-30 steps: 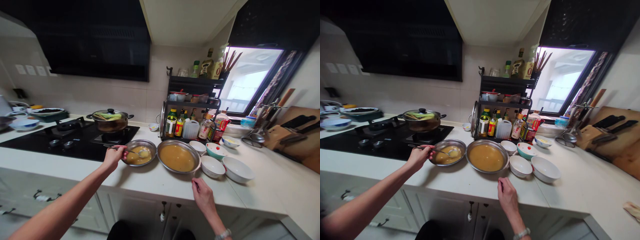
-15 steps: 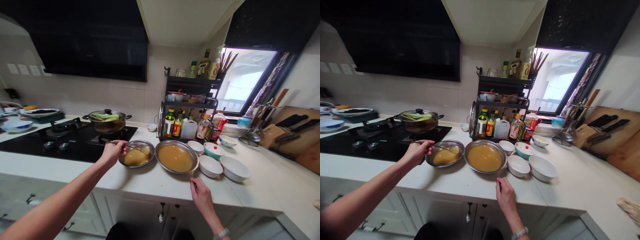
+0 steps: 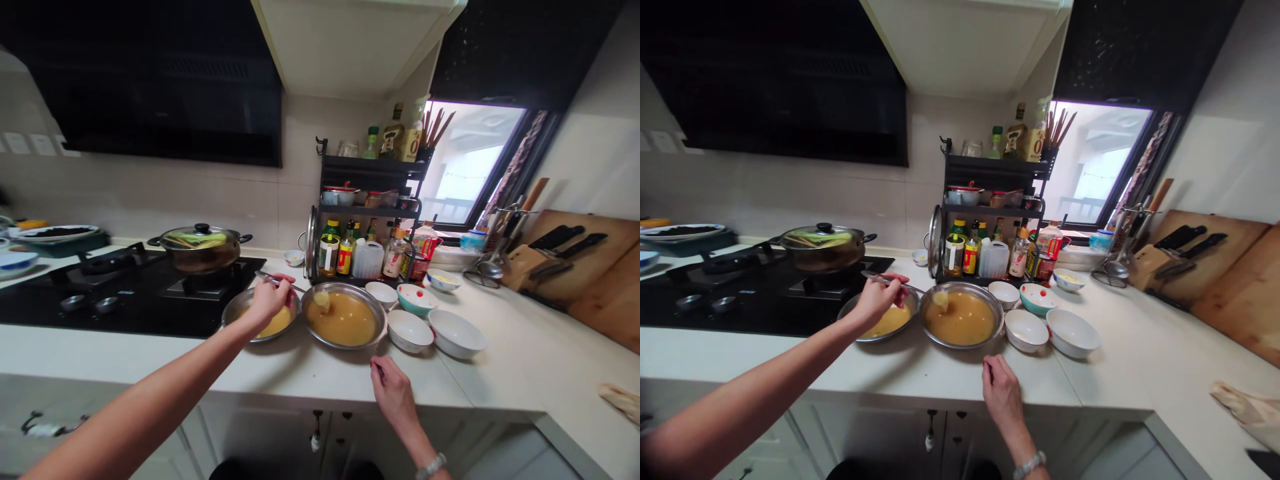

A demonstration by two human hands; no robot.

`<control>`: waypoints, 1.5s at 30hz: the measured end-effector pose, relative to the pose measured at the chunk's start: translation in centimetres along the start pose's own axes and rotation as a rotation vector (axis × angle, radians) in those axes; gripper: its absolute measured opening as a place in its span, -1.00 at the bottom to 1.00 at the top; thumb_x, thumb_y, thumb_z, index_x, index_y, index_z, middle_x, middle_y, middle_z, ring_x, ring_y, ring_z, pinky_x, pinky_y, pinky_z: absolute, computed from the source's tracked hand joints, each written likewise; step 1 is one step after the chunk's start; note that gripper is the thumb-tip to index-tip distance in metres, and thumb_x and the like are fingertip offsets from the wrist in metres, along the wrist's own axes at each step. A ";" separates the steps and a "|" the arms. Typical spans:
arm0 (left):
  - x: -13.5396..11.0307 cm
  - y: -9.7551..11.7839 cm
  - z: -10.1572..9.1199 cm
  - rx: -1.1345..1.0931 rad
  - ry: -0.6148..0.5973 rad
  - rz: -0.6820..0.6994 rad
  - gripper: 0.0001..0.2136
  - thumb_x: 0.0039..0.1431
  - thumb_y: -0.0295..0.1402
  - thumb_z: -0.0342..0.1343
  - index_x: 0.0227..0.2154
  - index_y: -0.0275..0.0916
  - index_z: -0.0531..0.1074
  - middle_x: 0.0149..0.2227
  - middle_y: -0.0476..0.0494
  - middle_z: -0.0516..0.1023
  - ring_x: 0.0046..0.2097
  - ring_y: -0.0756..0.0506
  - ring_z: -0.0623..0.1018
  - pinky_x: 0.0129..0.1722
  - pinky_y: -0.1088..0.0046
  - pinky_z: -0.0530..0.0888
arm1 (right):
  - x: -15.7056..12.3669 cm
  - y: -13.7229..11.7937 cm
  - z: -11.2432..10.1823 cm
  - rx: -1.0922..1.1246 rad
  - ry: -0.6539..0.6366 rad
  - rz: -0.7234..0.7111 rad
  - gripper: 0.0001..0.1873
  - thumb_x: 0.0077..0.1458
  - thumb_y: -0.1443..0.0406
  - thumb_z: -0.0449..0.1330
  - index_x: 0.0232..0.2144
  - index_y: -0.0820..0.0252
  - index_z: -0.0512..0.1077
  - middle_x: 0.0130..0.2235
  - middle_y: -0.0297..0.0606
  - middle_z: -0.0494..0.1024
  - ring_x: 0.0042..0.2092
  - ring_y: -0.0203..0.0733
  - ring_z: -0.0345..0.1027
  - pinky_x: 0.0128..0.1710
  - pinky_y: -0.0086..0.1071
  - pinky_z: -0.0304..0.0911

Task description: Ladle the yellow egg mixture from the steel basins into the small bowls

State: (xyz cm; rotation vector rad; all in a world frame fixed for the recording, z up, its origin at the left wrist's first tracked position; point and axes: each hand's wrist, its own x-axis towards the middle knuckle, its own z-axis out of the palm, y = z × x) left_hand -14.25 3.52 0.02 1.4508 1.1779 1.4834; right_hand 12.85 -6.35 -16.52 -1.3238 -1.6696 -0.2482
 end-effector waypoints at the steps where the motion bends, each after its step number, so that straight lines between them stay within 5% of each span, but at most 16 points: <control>1: -0.3 -0.3 0.3 0.082 -0.051 0.076 -0.89 -0.01 -0.42 0.03 -0.45 -0.29 0.45 -0.70 0.00 0.43 -0.67 -0.02 0.42 -0.63 0.49 0.37 | 0.0 -0.1 0.0 -0.001 0.002 0.000 -0.74 0.25 0.29 -0.03 -0.36 0.18 0.43 -0.44 -0.23 0.48 -0.42 -0.21 0.40 -0.41 -0.40 0.27; 5: -1.7 -1.2 0.5 0.366 -0.269 0.432 -0.81 0.08 -0.40 0.00 -0.33 -0.22 0.51 -0.62 -0.01 0.49 -0.55 -0.04 0.48 -0.42 0.46 0.43 | 0.0 -0.2 -0.1 -0.003 -0.007 0.005 -0.74 0.26 0.29 -0.03 -0.36 0.18 0.44 -0.43 -0.23 0.48 -0.41 -0.20 0.41 -0.40 -0.40 0.28; 8: -2.2 -1.4 -0.6 0.417 -0.331 0.549 -0.82 0.05 -0.38 0.07 -0.30 -0.18 0.53 -0.41 -0.10 0.59 -0.36 -0.07 0.54 -0.26 0.44 0.45 | 0.0 -0.1 -0.1 -0.002 -0.010 0.010 -0.72 0.27 0.27 -0.04 -0.35 0.17 0.44 -0.43 -0.22 0.49 -0.41 -0.20 0.41 -0.40 -0.39 0.29; 15: -0.7 -1.7 -7.2 0.280 0.077 0.216 -0.81 0.04 -0.31 0.04 -0.33 -0.25 0.49 -0.59 -0.05 0.51 -0.58 -0.06 0.48 -0.57 0.51 0.38 | -0.1 0.2 -0.1 -0.008 -0.025 -0.002 -0.73 0.27 0.27 -0.03 -0.34 0.20 0.44 -0.41 -0.21 0.49 -0.40 -0.20 0.41 -0.40 -0.40 0.28; 19: -1.0 -3.7 -11.3 0.453 0.085 0.151 -0.91 -0.06 -0.37 0.09 -0.49 -0.19 0.49 -0.73 0.03 0.41 -0.66 -0.03 0.41 -0.59 0.54 0.33 | -0.1 0.3 0.0 -0.006 -0.015 -0.016 -0.75 0.25 0.29 -0.02 -0.33 0.21 0.44 -0.41 -0.21 0.50 -0.39 -0.20 0.41 -0.39 -0.40 0.28; 22: -1.9 -5.4 -12.7 0.446 0.054 0.086 -0.90 -0.08 -0.36 0.10 -0.47 -0.19 0.49 -0.72 0.04 0.43 -0.68 -0.04 0.43 -0.64 0.53 0.33 | 0.0 0.3 -0.1 -0.010 -0.012 -0.015 -0.74 0.25 0.28 -0.02 -0.34 0.20 0.45 -0.42 -0.19 0.51 -0.40 -0.19 0.42 -0.40 -0.39 0.28; 33: -1.7 -5.8 -11.1 -0.082 0.282 -0.266 -0.88 -0.17 -0.45 0.08 -0.50 -0.36 0.44 -0.69 -0.07 0.47 -0.67 0.01 0.41 -0.67 0.52 0.39 | -0.1 0.5 0.0 -0.010 -0.014 -0.003 -0.70 0.26 0.21 -0.03 -0.35 0.19 0.46 -0.42 -0.17 0.53 -0.42 -0.18 0.41 -0.41 -0.37 0.29; 45: -1.2 -3.0 -11.1 -0.104 0.281 -0.247 -0.91 -0.11 -0.53 0.08 -0.50 -0.42 0.45 -0.68 -0.10 0.47 -0.67 0.04 0.41 -0.68 0.57 0.38 | 0.0 0.3 0.0 -0.011 -0.008 0.003 -0.69 0.26 0.21 -0.03 -0.35 0.19 0.46 -0.42 -0.17 0.52 -0.42 -0.18 0.41 -0.41 -0.36 0.28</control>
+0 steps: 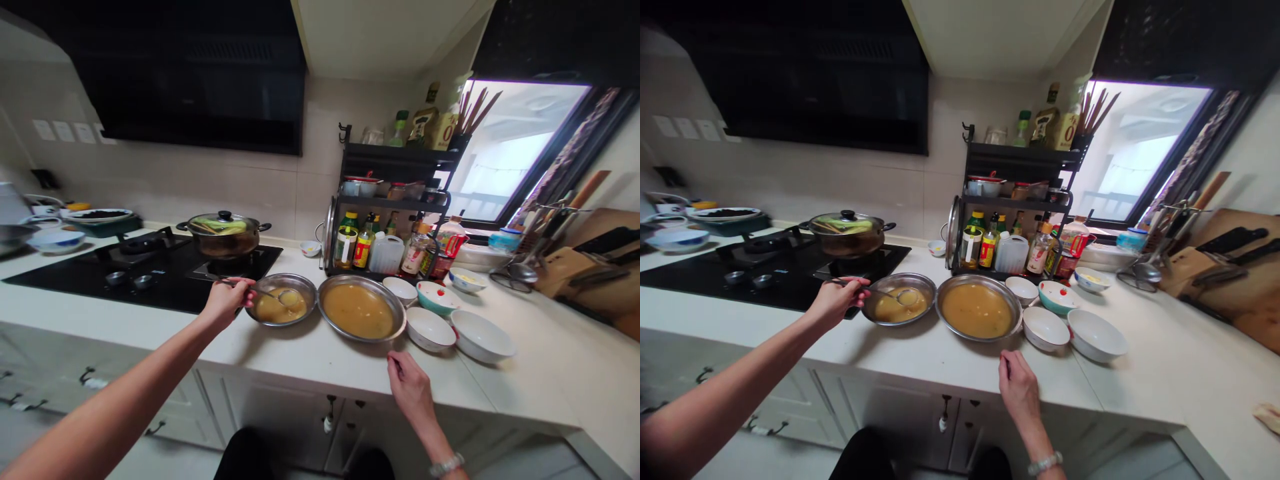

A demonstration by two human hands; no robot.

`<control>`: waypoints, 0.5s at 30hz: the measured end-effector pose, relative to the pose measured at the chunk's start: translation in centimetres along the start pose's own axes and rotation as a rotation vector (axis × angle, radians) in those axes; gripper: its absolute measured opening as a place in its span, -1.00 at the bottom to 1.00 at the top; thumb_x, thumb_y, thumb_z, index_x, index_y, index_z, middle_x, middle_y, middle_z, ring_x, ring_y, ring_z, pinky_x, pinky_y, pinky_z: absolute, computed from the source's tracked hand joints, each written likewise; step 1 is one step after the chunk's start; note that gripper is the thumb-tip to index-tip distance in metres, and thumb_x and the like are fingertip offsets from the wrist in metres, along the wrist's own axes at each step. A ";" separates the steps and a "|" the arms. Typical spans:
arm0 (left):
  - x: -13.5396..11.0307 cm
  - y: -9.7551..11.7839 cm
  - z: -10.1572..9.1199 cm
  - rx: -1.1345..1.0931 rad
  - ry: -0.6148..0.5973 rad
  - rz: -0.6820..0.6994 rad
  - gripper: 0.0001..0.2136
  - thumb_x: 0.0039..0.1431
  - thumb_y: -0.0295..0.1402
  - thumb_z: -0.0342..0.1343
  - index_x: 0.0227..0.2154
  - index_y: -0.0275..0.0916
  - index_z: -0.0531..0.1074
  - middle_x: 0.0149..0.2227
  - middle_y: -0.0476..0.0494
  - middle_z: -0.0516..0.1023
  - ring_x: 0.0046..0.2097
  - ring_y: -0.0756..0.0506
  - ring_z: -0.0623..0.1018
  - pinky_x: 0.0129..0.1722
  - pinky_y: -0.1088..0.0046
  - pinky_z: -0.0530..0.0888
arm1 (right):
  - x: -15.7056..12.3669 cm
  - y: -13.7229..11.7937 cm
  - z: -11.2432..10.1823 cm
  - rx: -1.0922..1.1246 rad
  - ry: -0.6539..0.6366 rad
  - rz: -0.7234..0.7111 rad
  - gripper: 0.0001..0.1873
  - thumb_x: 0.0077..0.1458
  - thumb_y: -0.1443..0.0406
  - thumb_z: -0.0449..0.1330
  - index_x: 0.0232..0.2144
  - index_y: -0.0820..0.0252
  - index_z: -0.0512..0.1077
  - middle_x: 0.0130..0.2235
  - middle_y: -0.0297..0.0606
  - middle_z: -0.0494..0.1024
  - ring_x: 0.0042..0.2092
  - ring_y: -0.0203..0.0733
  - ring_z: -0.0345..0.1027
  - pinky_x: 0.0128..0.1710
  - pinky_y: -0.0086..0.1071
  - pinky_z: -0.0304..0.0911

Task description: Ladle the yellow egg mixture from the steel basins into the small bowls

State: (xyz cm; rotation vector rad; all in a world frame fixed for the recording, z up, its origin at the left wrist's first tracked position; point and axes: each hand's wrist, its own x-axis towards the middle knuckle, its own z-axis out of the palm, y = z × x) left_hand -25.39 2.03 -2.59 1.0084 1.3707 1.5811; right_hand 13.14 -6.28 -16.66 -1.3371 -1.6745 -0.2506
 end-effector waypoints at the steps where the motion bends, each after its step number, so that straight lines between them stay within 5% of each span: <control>1: 0.0 0.3 0.1 -0.002 -0.004 -0.004 -0.92 -0.11 -0.53 0.08 -0.49 -0.42 0.45 -0.68 -0.11 0.47 -0.67 0.04 0.40 -0.68 0.57 0.38 | 0.0 0.0 0.0 -0.001 0.000 0.001 -0.69 0.26 0.21 -0.04 -0.35 0.19 0.46 -0.42 -0.17 0.52 -0.42 -0.18 0.41 -0.41 -0.37 0.28; 8: -0.5 2.8 2.3 -0.059 -0.051 -0.019 -0.94 -0.06 -0.53 0.10 -0.50 -0.41 0.45 -0.68 -0.12 0.48 -0.65 0.05 0.41 -0.66 0.59 0.35 | 0.0 -0.1 0.1 -0.012 0.003 0.001 -0.68 0.27 0.21 -0.04 -0.35 0.19 0.46 -0.43 -0.19 0.51 -0.43 -0.20 0.39 -0.41 -0.37 0.26; 15: -1.4 3.9 7.6 -0.088 -0.179 0.061 -0.94 -0.03 -0.56 0.06 -0.49 -0.39 0.43 -0.68 -0.09 0.45 -0.64 0.04 0.41 -0.64 0.56 0.37 | -0.1 -0.2 0.0 -0.018 0.004 -0.021 -0.70 0.27 0.24 -0.04 -0.34 0.22 0.45 -0.43 -0.19 0.49 -0.43 -0.20 0.38 -0.40 -0.38 0.27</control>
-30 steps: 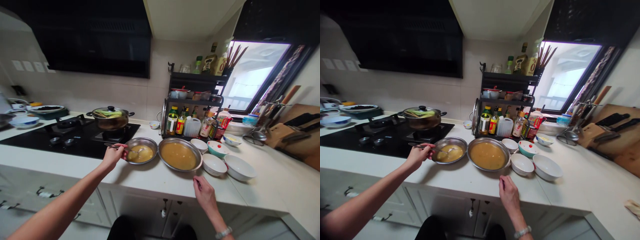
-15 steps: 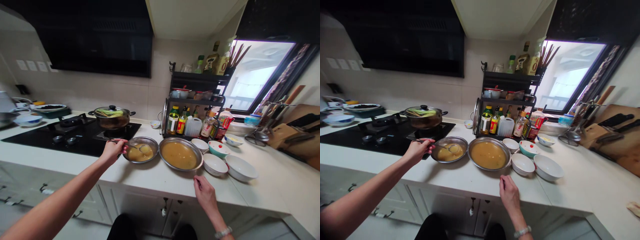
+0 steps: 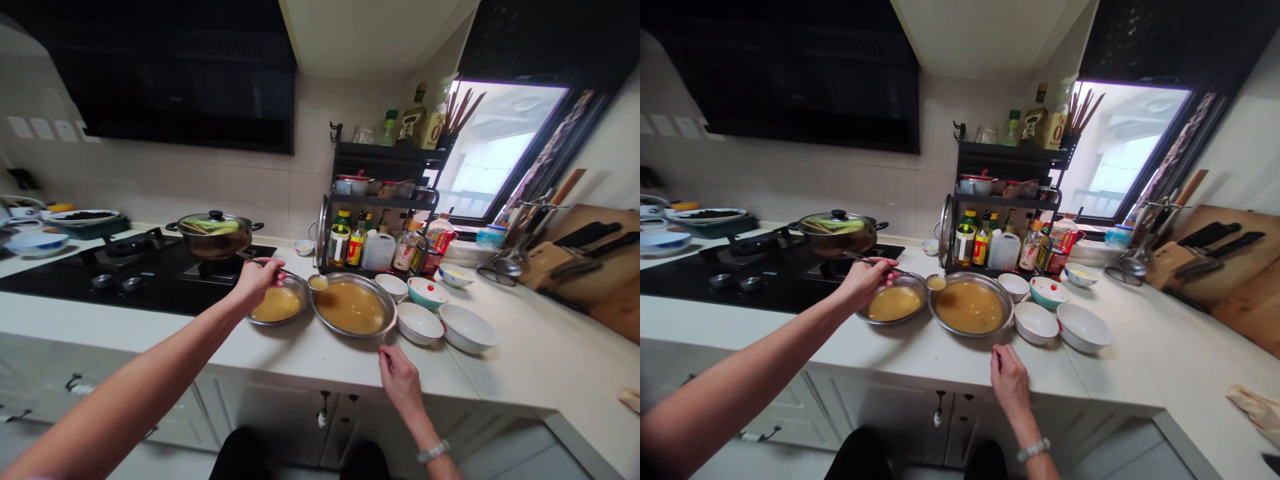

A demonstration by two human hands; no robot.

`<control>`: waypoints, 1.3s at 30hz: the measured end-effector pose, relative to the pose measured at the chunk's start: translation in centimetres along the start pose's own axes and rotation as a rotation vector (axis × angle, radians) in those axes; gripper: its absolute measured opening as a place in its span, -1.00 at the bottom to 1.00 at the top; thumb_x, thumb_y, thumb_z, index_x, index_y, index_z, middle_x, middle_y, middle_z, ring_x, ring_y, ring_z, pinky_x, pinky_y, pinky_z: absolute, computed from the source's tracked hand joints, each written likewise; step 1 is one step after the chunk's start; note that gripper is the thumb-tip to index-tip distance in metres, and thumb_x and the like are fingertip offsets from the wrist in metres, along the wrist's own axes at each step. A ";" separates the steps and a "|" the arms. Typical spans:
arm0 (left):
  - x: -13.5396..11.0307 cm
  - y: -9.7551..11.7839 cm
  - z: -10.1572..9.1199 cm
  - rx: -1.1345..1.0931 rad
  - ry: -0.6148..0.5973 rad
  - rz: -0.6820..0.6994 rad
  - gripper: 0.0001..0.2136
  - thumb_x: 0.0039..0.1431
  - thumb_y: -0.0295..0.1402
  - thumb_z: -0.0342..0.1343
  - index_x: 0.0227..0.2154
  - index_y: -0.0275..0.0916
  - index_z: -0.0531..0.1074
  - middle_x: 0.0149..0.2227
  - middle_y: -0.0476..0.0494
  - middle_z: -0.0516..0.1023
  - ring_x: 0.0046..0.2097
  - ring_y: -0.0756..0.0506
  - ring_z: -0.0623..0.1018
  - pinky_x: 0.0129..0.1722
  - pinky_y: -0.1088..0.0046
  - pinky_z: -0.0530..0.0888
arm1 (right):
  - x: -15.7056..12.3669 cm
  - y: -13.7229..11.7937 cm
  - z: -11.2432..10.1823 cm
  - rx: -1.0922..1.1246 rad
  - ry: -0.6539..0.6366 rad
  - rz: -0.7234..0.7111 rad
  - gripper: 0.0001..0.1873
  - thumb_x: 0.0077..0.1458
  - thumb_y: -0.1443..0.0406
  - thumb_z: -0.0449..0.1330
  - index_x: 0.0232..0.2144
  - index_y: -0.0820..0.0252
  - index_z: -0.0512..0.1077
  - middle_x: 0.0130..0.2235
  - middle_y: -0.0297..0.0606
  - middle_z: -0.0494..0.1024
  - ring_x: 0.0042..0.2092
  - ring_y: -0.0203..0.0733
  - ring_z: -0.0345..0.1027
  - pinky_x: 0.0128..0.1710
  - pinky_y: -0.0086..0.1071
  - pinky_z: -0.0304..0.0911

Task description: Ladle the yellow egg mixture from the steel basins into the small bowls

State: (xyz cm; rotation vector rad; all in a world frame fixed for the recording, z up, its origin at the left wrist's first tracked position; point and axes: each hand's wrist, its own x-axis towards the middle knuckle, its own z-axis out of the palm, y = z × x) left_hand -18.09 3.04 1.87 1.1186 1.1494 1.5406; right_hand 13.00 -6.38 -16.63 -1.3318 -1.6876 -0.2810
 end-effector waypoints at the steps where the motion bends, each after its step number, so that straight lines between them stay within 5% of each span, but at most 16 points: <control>1: 0.0 -0.3 0.8 0.011 -0.018 0.019 -0.93 -0.03 -0.55 0.05 -0.49 -0.38 0.43 -0.67 -0.08 0.46 -0.64 0.03 0.41 -0.63 0.54 0.38 | 0.0 0.0 0.0 0.000 0.000 0.002 -0.70 0.28 0.25 -0.05 -0.33 0.22 0.45 -0.43 -0.20 0.49 -0.42 -0.20 0.38 -0.39 -0.38 0.27; 7: -1.4 -3.0 3.3 0.362 -0.288 0.343 -0.85 0.09 -0.42 -0.01 -0.39 -0.29 0.46 -0.63 -0.02 0.47 -0.63 -0.01 0.44 -0.57 0.47 0.41 | 0.0 -0.2 0.0 0.005 -0.008 0.009 -0.71 0.28 0.26 -0.05 -0.33 0.21 0.45 -0.42 -0.20 0.48 -0.40 -0.19 0.39 -0.39 -0.39 0.27; 10: -2.4 -3.6 3.0 0.581 -0.450 0.624 -0.82 0.13 -0.41 -0.02 -0.32 -0.24 0.50 -0.54 -0.04 0.52 -0.53 0.01 0.49 -0.42 0.49 0.44 | 0.0 -0.1 0.0 0.004 -0.010 0.007 -0.72 0.27 0.27 -0.04 -0.32 0.21 0.45 -0.42 -0.20 0.49 -0.41 -0.20 0.39 -0.40 -0.39 0.27; 13: -2.6 -3.4 1.9 0.625 -0.459 0.748 -0.82 0.12 -0.39 0.00 -0.30 -0.22 0.50 -0.44 -0.07 0.57 -0.45 0.01 0.53 -0.38 0.52 0.45 | -0.1 -0.1 0.0 0.005 -0.008 -0.002 -0.72 0.27 0.27 -0.04 -0.32 0.21 0.44 -0.42 -0.20 0.49 -0.39 -0.20 0.39 -0.38 -0.39 0.27; 20: -0.6 -2.7 -3.7 0.465 -0.076 0.440 -0.79 0.10 -0.31 -0.03 -0.32 -0.31 0.44 -0.60 -0.02 0.50 -0.61 -0.02 0.49 -0.61 0.54 0.42 | 0.0 0.0 0.0 -0.006 0.004 -0.024 -0.74 0.27 0.28 -0.04 -0.32 0.21 0.43 -0.42 -0.21 0.49 -0.41 -0.20 0.40 -0.40 -0.39 0.25; 28: 0.0 -5.6 -10.2 0.742 -0.053 0.352 -0.84 0.03 -0.33 -0.01 -0.42 -0.22 0.46 -0.69 0.03 0.46 -0.65 -0.03 0.46 -0.62 0.53 0.36 | -0.1 0.2 0.1 -0.025 -0.001 -0.045 -0.75 0.27 0.29 -0.03 -0.32 0.22 0.43 -0.41 -0.21 0.49 -0.40 -0.20 0.41 -0.38 -0.39 0.26; 32: 0.1 -6.5 -10.2 0.593 -0.046 0.238 -0.88 -0.03 -0.38 0.03 -0.47 -0.24 0.46 -0.70 0.01 0.45 -0.64 -0.04 0.47 -0.59 0.50 0.41 | 0.0 0.2 0.1 -0.034 0.004 -0.054 -0.74 0.27 0.29 -0.03 -0.33 0.22 0.43 -0.41 -0.22 0.49 -0.40 -0.20 0.42 -0.38 -0.39 0.26; 39: -0.3 -5.7 -8.2 0.072 0.192 -0.118 -0.92 -0.10 -0.50 0.07 -0.50 -0.38 0.43 -0.68 -0.10 0.46 -0.66 0.03 0.40 -0.66 0.54 0.38 | 0.1 0.0 -0.1 -0.025 -0.001 -0.056 -0.75 0.26 0.29 -0.02 -0.33 0.23 0.43 -0.41 -0.21 0.50 -0.41 -0.20 0.42 -0.40 -0.40 0.26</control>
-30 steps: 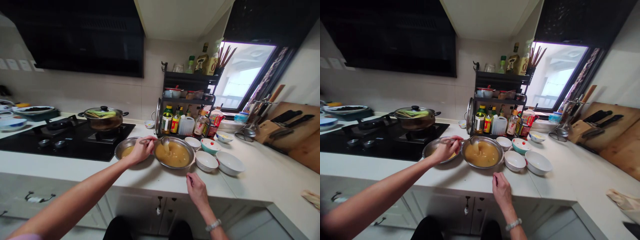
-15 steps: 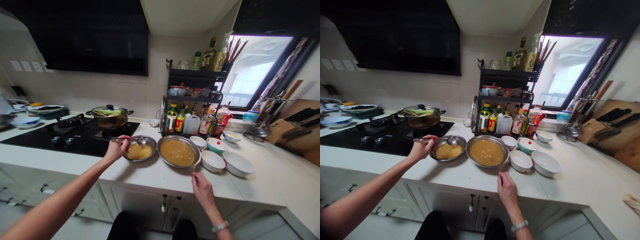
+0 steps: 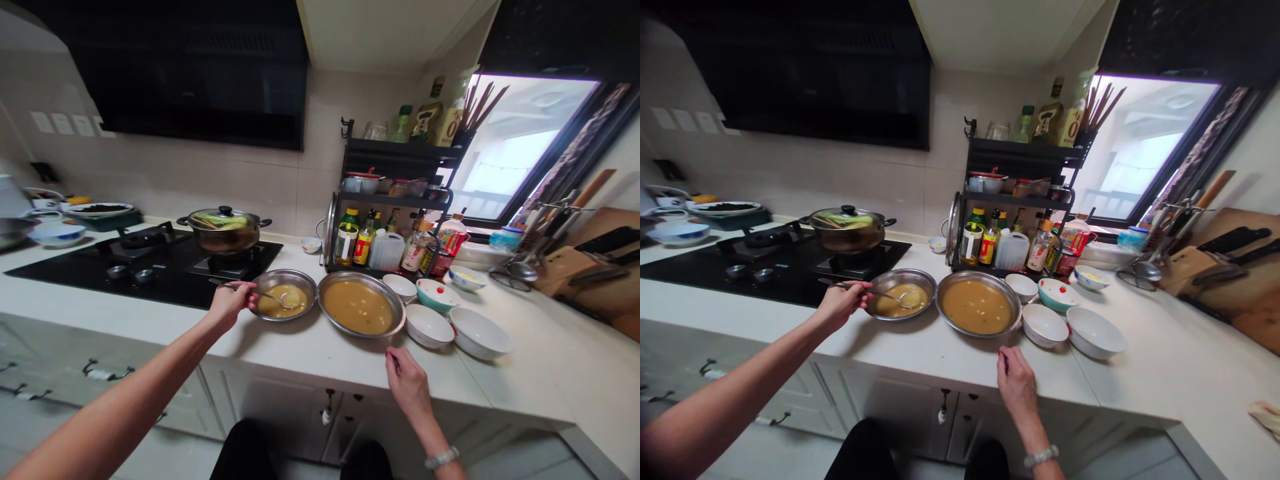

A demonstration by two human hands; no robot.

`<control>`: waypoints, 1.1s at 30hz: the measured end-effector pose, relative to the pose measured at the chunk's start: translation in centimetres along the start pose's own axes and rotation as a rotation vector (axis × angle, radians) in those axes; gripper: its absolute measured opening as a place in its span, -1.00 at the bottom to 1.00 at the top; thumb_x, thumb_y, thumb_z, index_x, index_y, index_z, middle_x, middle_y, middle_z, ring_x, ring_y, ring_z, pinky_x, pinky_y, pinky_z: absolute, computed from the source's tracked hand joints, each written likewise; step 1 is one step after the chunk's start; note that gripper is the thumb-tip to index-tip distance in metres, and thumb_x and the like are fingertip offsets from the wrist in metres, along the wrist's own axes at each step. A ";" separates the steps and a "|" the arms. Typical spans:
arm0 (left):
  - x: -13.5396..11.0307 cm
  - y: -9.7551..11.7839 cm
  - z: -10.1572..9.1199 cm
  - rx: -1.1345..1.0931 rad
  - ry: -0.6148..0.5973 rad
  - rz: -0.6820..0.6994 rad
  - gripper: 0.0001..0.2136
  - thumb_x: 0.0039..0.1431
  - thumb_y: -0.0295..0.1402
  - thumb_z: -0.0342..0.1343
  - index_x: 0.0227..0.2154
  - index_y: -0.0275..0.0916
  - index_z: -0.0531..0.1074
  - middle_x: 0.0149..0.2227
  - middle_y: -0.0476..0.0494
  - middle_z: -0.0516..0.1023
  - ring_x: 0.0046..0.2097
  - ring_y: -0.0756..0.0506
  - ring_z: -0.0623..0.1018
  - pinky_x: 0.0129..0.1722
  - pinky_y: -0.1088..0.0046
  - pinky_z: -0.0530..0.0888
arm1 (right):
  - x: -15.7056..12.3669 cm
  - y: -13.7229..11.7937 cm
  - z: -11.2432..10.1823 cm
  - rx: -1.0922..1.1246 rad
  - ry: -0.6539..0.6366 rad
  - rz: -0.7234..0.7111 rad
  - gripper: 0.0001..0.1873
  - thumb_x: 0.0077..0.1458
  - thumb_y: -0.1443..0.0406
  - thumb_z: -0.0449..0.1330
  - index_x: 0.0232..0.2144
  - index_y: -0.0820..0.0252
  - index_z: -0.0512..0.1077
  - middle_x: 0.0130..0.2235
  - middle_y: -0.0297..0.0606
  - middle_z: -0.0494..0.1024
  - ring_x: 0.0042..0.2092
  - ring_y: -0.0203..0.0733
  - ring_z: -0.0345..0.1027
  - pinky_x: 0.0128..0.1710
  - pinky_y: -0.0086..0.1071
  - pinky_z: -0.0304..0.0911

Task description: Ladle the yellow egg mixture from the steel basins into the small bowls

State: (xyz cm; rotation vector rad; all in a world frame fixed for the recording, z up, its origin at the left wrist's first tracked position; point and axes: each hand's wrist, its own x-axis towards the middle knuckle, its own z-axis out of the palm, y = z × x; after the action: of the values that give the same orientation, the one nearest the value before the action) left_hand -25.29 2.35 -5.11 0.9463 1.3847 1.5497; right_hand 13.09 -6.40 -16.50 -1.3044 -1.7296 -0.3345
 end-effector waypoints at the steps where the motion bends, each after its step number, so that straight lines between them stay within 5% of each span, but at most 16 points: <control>1: -0.1 0.2 0.1 -0.020 0.012 -0.029 -0.93 -0.10 -0.52 0.07 -0.50 -0.39 0.43 -0.69 -0.11 0.46 -0.67 0.04 0.39 -0.66 0.56 0.37 | 0.0 0.0 0.0 0.003 0.000 0.002 -0.75 0.26 0.29 -0.02 -0.33 0.22 0.43 -0.41 -0.21 0.50 -0.41 -0.20 0.42 -0.41 -0.40 0.26; 20: -0.2 3.1 0.4 -0.038 0.011 0.036 -0.93 -0.05 -0.57 0.06 -0.48 -0.42 0.44 -0.68 -0.12 0.47 -0.66 0.06 0.40 -0.67 0.61 0.36 | -0.1 0.1 0.1 -0.005 0.004 0.002 -0.74 0.26 0.28 -0.03 -0.33 0.21 0.43 -0.42 -0.21 0.50 -0.42 -0.21 0.40 -0.41 -0.39 0.26; 33: -1.4 7.1 6.8 -0.087 -0.164 0.110 -0.93 -0.01 -0.57 0.05 -0.46 -0.42 0.43 -0.66 -0.09 0.45 -0.62 0.05 0.41 -0.64 0.58 0.36 | -0.2 0.0 0.2 0.006 -0.001 0.031 -0.75 0.26 0.29 -0.04 -0.31 0.19 0.43 -0.42 -0.22 0.49 -0.40 -0.19 0.41 -0.37 -0.37 0.28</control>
State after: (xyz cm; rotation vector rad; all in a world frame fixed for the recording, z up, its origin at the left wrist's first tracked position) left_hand -19.15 3.27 2.64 1.0856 1.1583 1.5627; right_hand 13.00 -6.38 -16.78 -1.3262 -1.7081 -0.3102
